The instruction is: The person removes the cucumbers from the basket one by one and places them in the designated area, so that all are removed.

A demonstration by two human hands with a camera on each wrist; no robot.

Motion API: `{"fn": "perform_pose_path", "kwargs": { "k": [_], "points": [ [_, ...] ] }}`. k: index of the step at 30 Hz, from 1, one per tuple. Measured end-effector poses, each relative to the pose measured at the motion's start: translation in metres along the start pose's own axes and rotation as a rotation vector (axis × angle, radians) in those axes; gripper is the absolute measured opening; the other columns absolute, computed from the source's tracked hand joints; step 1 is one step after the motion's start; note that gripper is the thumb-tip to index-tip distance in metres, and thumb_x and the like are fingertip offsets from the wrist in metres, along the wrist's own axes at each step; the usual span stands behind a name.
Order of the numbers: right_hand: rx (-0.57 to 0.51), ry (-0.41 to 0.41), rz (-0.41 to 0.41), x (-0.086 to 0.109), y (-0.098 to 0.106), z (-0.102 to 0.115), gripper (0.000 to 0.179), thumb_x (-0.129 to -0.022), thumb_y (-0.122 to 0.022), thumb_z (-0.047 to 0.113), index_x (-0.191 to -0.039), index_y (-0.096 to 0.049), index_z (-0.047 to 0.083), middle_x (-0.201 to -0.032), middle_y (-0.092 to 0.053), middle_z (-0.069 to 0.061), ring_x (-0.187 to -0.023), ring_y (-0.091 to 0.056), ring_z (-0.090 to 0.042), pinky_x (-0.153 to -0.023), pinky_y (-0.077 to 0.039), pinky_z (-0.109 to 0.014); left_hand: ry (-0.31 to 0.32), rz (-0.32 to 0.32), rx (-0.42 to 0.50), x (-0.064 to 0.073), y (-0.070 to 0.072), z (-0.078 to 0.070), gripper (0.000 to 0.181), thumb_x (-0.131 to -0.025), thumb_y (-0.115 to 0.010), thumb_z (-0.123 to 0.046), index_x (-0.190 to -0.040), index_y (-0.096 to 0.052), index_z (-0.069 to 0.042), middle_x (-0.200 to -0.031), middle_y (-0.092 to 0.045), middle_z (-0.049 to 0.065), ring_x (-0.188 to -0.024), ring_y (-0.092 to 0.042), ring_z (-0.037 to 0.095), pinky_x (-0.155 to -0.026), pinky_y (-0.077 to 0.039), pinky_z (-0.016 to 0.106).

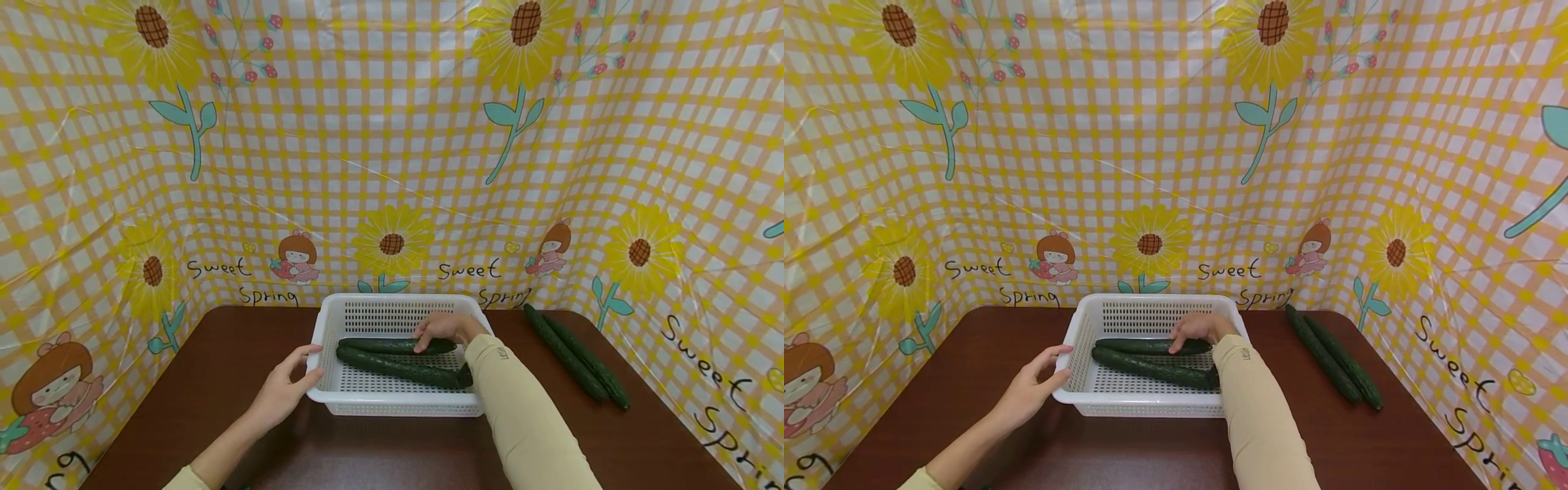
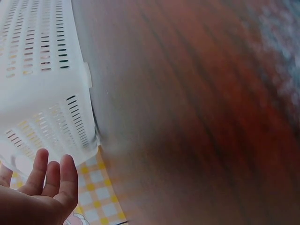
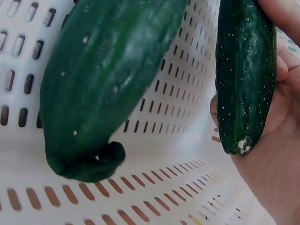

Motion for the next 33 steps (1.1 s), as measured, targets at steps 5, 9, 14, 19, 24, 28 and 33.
{"fn": "perform_pose_path", "kwargs": {
  "k": [5,9,14,19,24,28,33],
  "points": [
    [0.021,0.002,-0.01,0.0,0.006,0.001,0.048,-0.08,-0.083,0.02,-0.124,-0.07,0.006,-0.146,-0.053,-0.014,-0.14,-0.041,-0.037,-0.114,-0.035,-0.051,0.007,0.0,-0.007,0.001,0.0,-0.001,0.042,-0.096,-0.07,-0.03,-0.135,-0.059,-0.026,-0.112,-0.067,0.002,-0.12,-0.054,0.022,-0.104,-0.035,0.054],
    [0.008,0.004,0.001,0.002,0.01,0.003,0.047,-0.081,-0.082,0.018,-0.124,-0.069,0.005,-0.143,-0.055,-0.013,-0.137,-0.045,-0.035,-0.111,-0.039,-0.05,0.006,-0.001,-0.004,0.001,0.0,-0.001,0.041,-0.096,-0.07,-0.03,-0.135,-0.059,-0.026,-0.111,-0.067,0.002,-0.12,-0.054,0.022,-0.104,-0.035,0.055],
    [0.015,0.028,0.001,0.006,0.018,0.01,0.045,-0.083,-0.08,0.017,-0.125,-0.068,0.003,-0.141,-0.055,-0.014,-0.132,-0.049,-0.035,-0.108,-0.042,-0.049,0.003,-0.005,-0.007,0.001,0.001,-0.001,0.042,-0.096,-0.07,-0.029,-0.136,-0.058,-0.026,-0.11,-0.067,0.002,-0.12,-0.054,0.022,-0.104,-0.035,0.055],
    [0.024,0.031,-0.014,0.013,0.028,0.015,0.044,-0.083,-0.081,0.018,-0.123,-0.069,0.005,-0.141,-0.055,-0.014,-0.138,-0.042,-0.038,-0.113,-0.035,-0.053,0.01,-0.003,-0.002,0.0,-0.001,0.002,0.043,-0.096,-0.07,-0.028,-0.137,-0.058,-0.025,-0.11,-0.067,0.001,-0.12,-0.054,0.022,-0.105,-0.035,0.053],
    [0.023,0.02,-0.02,0.018,0.036,0.015,0.043,-0.083,-0.081,0.021,-0.122,-0.07,0.007,-0.145,-0.053,-0.014,-0.143,-0.036,-0.039,-0.116,-0.03,-0.056,0.014,-0.004,-0.007,0.0,-0.001,0.004,0.042,-0.096,-0.07,-0.028,-0.136,-0.058,-0.026,-0.11,-0.067,0.001,-0.12,-0.054,0.023,-0.105,-0.035,0.055],
    [0.031,0.028,-0.003,0.022,0.041,0.02,0.043,-0.086,-0.079,0.022,-0.124,-0.068,0.006,-0.147,-0.049,-0.015,-0.144,-0.034,-0.04,-0.116,-0.028,-0.056,0.02,-0.003,0.002,0.0,-0.001,0.004,0.042,-0.096,-0.07,-0.027,-0.136,-0.058,-0.026,-0.111,-0.067,0.002,-0.12,-0.054,0.024,-0.106,-0.033,0.058],
    [0.06,0.074,-0.045,0.029,0.054,0.03,0.043,-0.084,-0.08,0.022,-0.122,-0.07,0.004,-0.142,-0.056,-0.014,-0.138,-0.044,-0.037,-0.113,-0.036,-0.053,0.011,-0.005,0.012,-0.001,-0.001,0.002,0.041,-0.096,-0.07,-0.025,-0.135,-0.058,-0.025,-0.109,-0.067,0.002,-0.119,-0.054,0.024,-0.107,-0.032,0.059]
  ]
}}
Point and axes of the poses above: each hand's wrist, its own x-axis away from the middle knuckle, its own y-axis out of the back of the hand, z = x × y, the point moved 9 cm from there along -x, towards the middle knuckle
